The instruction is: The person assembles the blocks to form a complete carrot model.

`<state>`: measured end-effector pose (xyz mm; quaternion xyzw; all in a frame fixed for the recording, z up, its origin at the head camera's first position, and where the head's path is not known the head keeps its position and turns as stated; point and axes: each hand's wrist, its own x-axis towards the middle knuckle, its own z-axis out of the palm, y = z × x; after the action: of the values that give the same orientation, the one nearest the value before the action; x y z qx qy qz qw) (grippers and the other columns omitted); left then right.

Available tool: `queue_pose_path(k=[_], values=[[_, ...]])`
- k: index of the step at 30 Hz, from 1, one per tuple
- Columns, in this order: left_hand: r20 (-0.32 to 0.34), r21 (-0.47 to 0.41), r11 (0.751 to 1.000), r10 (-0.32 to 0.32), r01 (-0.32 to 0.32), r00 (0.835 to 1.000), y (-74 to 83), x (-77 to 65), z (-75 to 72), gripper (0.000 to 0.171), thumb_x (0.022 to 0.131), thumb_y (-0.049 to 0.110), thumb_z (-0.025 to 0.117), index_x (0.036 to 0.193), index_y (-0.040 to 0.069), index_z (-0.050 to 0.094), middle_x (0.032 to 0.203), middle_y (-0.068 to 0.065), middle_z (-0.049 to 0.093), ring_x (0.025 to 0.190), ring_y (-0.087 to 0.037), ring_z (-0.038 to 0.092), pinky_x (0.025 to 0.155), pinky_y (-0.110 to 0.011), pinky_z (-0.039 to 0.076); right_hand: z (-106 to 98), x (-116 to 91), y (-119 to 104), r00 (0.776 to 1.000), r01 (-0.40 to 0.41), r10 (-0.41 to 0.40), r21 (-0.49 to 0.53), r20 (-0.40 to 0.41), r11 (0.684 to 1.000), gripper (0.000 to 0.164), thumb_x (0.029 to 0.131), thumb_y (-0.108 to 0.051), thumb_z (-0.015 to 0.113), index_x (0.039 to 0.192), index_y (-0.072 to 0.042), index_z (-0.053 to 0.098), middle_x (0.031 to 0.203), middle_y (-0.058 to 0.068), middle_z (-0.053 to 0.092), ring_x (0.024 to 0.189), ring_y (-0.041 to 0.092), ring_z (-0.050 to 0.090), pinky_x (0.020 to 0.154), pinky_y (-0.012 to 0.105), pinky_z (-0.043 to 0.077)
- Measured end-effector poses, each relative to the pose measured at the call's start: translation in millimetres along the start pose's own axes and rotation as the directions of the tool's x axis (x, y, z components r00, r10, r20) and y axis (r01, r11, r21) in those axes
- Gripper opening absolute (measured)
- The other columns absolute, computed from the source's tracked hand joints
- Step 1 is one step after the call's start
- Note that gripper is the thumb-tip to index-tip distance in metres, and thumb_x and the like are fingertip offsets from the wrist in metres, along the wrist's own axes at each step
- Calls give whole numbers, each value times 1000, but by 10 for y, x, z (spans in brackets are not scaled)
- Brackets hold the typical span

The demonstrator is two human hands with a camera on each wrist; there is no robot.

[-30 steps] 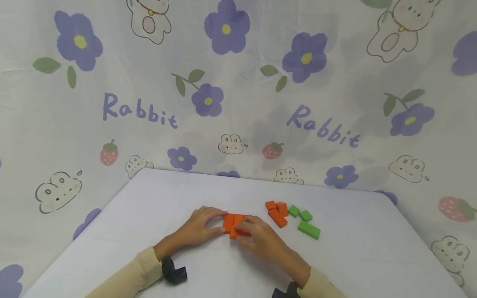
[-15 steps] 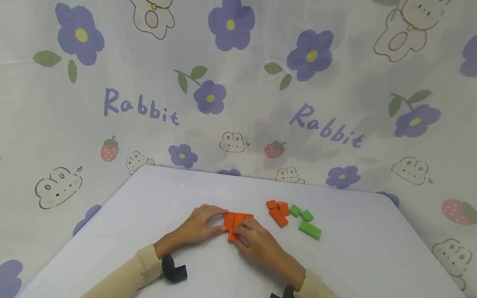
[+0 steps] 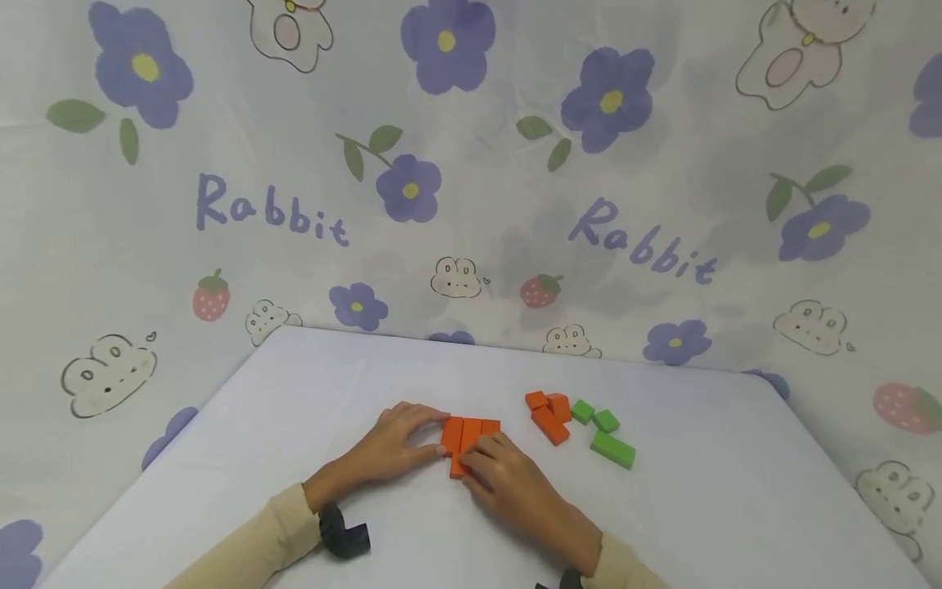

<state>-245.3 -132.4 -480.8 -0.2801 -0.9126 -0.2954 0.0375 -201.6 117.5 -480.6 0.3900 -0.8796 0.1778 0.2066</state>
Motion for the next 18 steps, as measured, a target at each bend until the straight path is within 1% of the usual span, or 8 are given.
queue_pose_path(k=[7,11,14,18], values=[[5,-4,1000,-10,10,1000,-11,16,29,53,91,51,68,137,26,60,137,5,62,126,-20,50,100,-47,37,9,-10,23,1000,19,-19,5,-17,1000,26,83,-22,83,108,-18,76,107,-11,66,103,6,56,87,23,53],[1,1,1000,-5,5,1000,-17,24,44,52,91,51,68,137,27,60,137,6,62,127,-20,49,99,-46,37,7,-12,29,999,27,-27,0,-26,1000,26,82,-22,83,106,-18,76,107,-10,66,102,7,56,86,24,54],[-5,2,1000,-4,4,1000,-10,24,31,52,91,50,68,136,27,60,137,5,62,126,-21,50,99,-46,37,-5,-3,19,999,25,-25,-15,-21,1000,26,82,-23,83,107,-19,74,107,-9,66,102,7,57,87,24,54],[-9,4,1000,-5,5,1000,-3,19,11,52,90,50,69,136,26,61,136,4,62,125,-21,51,98,-46,37,-24,15,-4,1000,21,-21,-26,-7,999,24,83,-23,83,103,-20,70,105,-10,65,100,7,56,86,24,53]])
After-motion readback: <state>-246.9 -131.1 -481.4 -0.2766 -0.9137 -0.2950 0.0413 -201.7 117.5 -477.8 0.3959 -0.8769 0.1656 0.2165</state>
